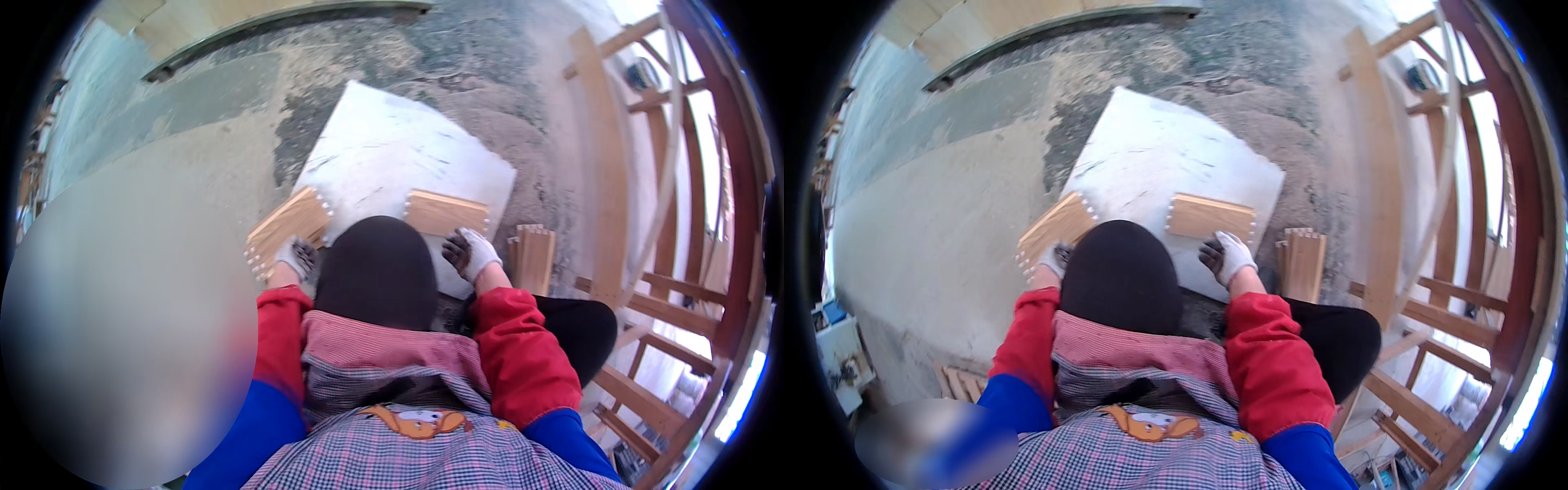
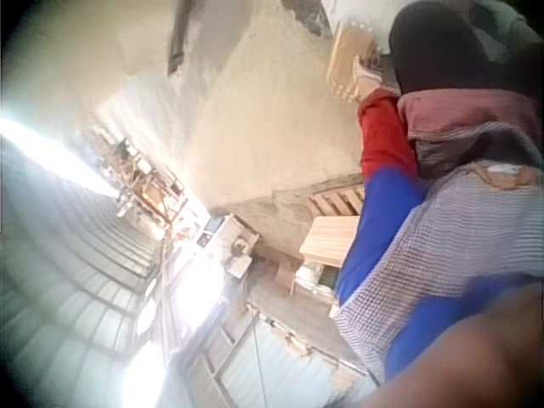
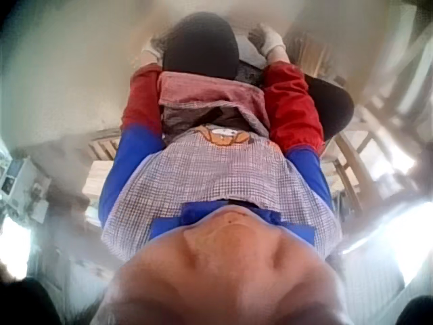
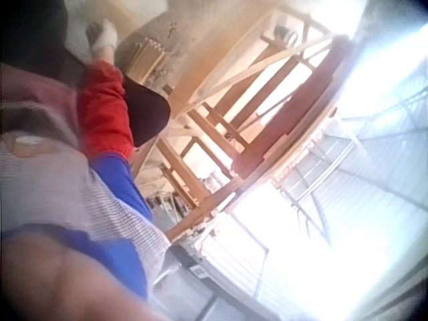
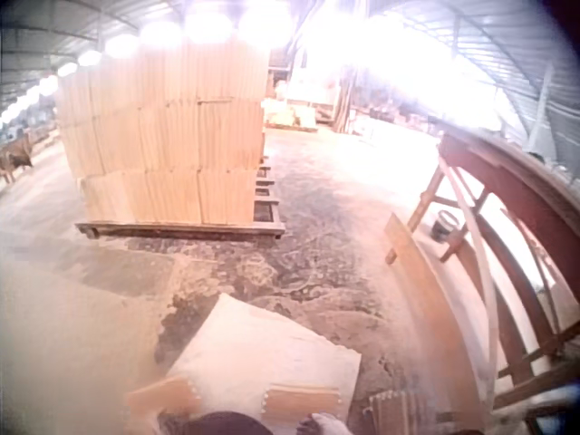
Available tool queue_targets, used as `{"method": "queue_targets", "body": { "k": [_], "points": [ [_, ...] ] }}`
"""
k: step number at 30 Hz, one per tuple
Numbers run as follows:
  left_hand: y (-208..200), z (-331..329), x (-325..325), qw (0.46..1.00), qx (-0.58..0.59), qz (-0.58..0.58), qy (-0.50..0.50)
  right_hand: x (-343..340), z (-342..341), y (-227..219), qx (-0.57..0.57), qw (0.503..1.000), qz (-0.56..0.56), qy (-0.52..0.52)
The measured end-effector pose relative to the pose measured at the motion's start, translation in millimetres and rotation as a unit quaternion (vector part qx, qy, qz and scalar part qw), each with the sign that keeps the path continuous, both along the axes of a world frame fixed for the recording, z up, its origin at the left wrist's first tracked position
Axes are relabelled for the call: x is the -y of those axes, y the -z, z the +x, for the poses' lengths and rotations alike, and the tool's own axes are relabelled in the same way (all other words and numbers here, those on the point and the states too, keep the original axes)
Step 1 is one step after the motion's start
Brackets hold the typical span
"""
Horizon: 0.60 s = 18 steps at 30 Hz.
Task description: The person applies glue to the finger joints of wooden slats using a brush. They then sit on the floor and assemble the slats into a box-like structure, using a mallet to tap the pieces together securely.
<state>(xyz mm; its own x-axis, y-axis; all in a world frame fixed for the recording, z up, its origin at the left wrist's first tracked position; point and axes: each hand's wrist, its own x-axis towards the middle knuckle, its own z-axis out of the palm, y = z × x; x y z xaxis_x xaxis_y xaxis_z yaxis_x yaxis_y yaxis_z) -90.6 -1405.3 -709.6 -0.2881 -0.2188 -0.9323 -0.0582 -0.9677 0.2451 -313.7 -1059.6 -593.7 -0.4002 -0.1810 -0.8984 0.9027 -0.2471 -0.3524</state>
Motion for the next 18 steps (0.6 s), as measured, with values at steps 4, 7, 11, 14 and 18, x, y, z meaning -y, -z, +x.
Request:
{"method": "queue_targets", "body": {
  "k": [4, 7, 11, 14, 18],
  "points": [
    [-185, -114, -27, 0.920, -0.195, -0.321, 0.107, -10, -33, -54, -0.123, 0.988, -0.077, 0.053],
    [-342, -127, -57, 0.713, -0.508, -0.459, 0.153, -22, -40, -136, -0.208, 0.970, -0.113, 0.054],
    [-403, -88, -45, 0.564, -0.543, -0.612, 0.113, -68, -32, -206, -0.315, 0.933, -0.171, 0.013],
    [-423, -61, -54, 0.555, -0.514, -0.641, 0.128, -111, -17, -234, -0.357, 0.924, -0.139, 0.015],
    [-436, -30, -74, 0.563, -0.465, -0.662, 0.166, -173, -5, -211, -0.370, 0.894, -0.229, 0.104]
  ]
}}
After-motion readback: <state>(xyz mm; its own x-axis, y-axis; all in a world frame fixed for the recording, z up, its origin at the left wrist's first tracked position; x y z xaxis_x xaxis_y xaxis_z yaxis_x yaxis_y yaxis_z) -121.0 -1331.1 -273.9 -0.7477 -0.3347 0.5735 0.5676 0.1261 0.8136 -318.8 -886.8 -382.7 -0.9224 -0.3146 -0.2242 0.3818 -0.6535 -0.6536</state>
